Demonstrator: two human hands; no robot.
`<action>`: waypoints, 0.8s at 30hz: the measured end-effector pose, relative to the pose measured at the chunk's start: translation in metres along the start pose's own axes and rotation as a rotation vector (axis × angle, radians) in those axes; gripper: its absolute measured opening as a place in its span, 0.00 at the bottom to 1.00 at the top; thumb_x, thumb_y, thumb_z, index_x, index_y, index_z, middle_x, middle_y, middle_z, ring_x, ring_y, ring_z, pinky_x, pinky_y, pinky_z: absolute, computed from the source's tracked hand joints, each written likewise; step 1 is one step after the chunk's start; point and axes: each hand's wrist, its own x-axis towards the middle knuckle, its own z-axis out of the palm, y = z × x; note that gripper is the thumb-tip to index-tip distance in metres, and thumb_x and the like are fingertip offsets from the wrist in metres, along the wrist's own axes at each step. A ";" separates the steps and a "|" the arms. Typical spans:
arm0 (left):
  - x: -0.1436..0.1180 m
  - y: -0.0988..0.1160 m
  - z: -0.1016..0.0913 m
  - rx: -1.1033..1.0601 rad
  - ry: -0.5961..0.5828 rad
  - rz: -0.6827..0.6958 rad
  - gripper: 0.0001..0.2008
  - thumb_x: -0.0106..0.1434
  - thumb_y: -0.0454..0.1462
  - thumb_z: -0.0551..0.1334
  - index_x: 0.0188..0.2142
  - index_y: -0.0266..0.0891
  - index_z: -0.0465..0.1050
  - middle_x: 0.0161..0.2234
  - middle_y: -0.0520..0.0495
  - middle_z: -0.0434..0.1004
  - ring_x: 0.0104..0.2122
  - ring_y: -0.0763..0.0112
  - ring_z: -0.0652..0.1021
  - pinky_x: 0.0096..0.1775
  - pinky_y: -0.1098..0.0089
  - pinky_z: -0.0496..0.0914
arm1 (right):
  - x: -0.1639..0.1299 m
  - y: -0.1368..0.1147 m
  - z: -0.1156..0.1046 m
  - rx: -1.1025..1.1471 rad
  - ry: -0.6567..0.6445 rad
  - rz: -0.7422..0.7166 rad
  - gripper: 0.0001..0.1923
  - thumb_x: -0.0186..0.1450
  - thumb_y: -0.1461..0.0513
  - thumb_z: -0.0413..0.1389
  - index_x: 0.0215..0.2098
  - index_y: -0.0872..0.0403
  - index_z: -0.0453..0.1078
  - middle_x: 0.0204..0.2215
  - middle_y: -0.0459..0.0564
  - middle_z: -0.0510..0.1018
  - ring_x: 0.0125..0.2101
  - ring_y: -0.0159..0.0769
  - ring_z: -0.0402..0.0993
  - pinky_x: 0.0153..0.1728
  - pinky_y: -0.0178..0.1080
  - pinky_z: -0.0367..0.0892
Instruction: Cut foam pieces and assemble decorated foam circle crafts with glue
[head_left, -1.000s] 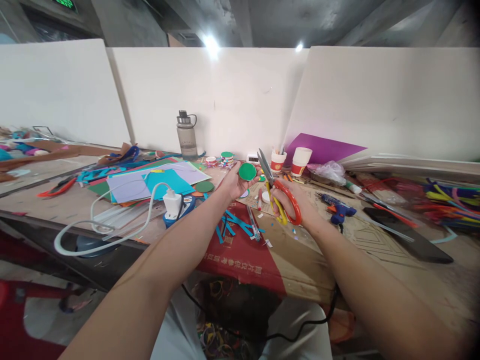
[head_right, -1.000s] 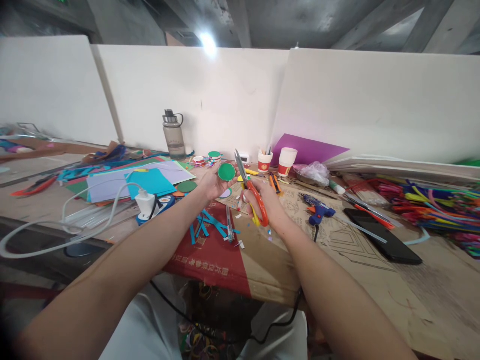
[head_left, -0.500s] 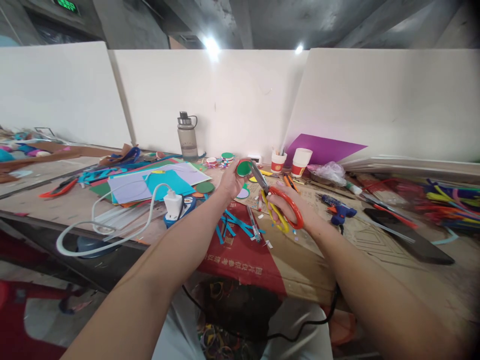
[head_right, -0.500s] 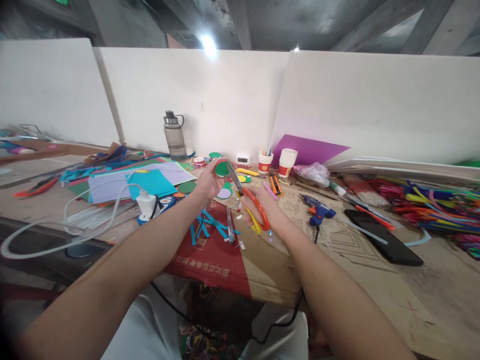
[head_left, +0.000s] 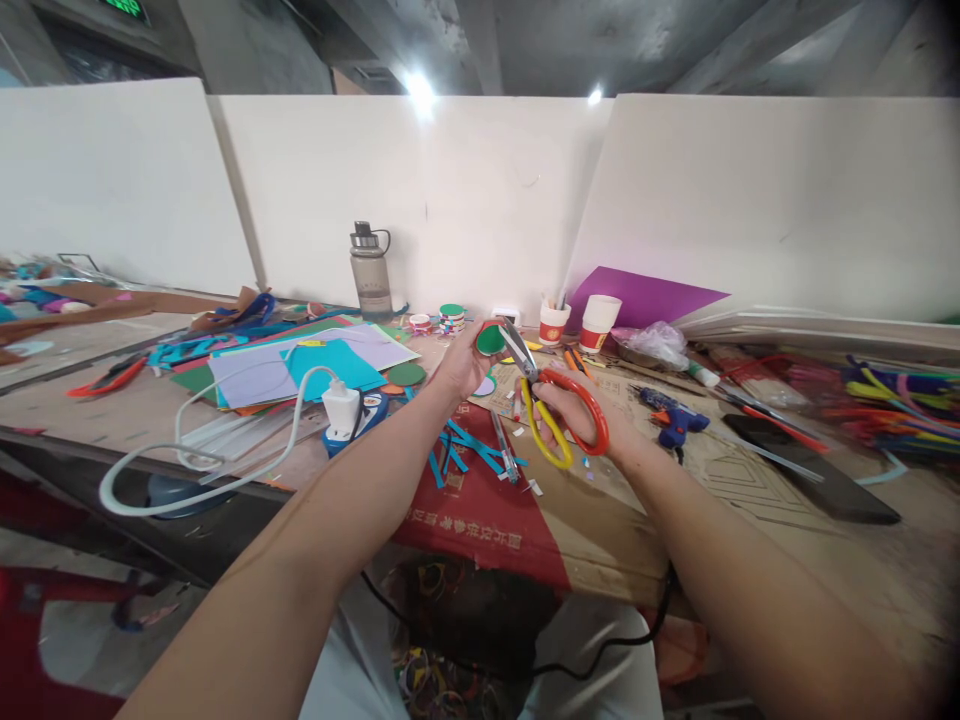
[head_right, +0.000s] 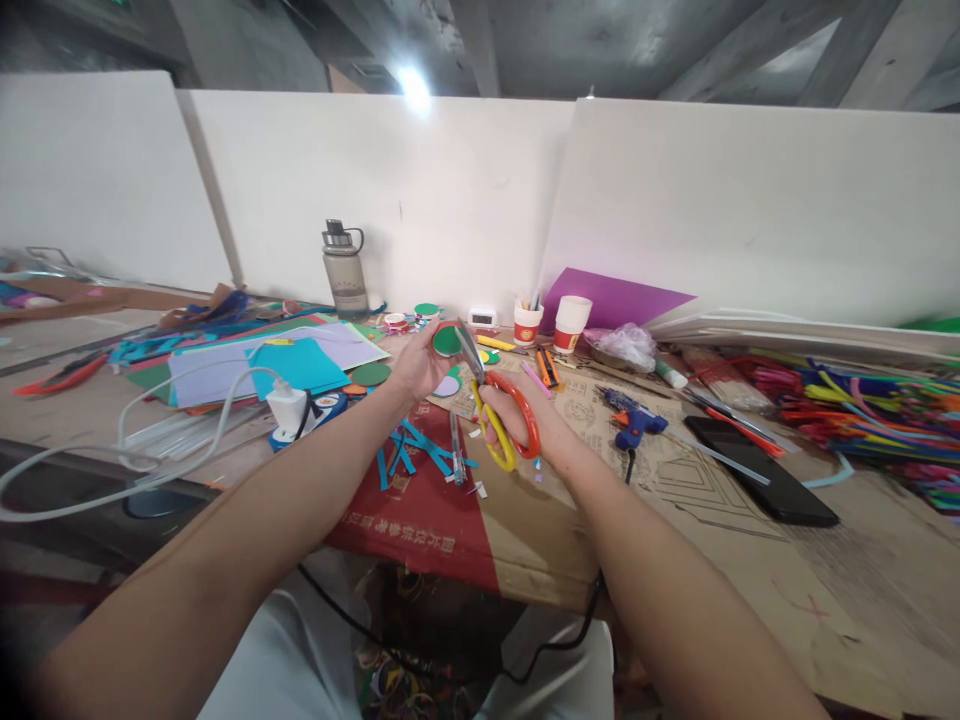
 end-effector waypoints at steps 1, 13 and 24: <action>0.000 -0.001 -0.001 0.003 -0.005 0.003 0.14 0.65 0.45 0.59 0.35 0.36 0.77 0.36 0.44 0.82 0.43 0.64 0.80 0.45 0.65 0.73 | 0.000 -0.001 0.000 0.003 -0.001 0.005 0.10 0.65 0.56 0.48 0.26 0.51 0.59 0.13 0.42 0.69 0.13 0.32 0.66 0.13 0.34 0.62; 0.001 -0.001 -0.001 0.005 -0.018 0.002 0.13 0.64 0.44 0.60 0.36 0.36 0.76 0.36 0.43 0.82 0.43 0.63 0.80 0.44 0.65 0.73 | -0.004 -0.016 0.004 0.030 0.066 0.098 0.12 0.61 0.54 0.51 0.23 0.50 0.58 0.12 0.41 0.66 0.12 0.30 0.61 0.13 0.34 0.58; -0.002 0.001 0.002 0.034 -0.028 -0.009 0.14 0.63 0.45 0.60 0.36 0.36 0.77 0.38 0.42 0.82 0.46 0.61 0.79 0.46 0.63 0.73 | -0.004 -0.021 0.006 0.093 0.064 0.203 0.11 0.61 0.54 0.50 0.37 0.50 0.65 0.14 0.40 0.66 0.12 0.30 0.59 0.13 0.34 0.55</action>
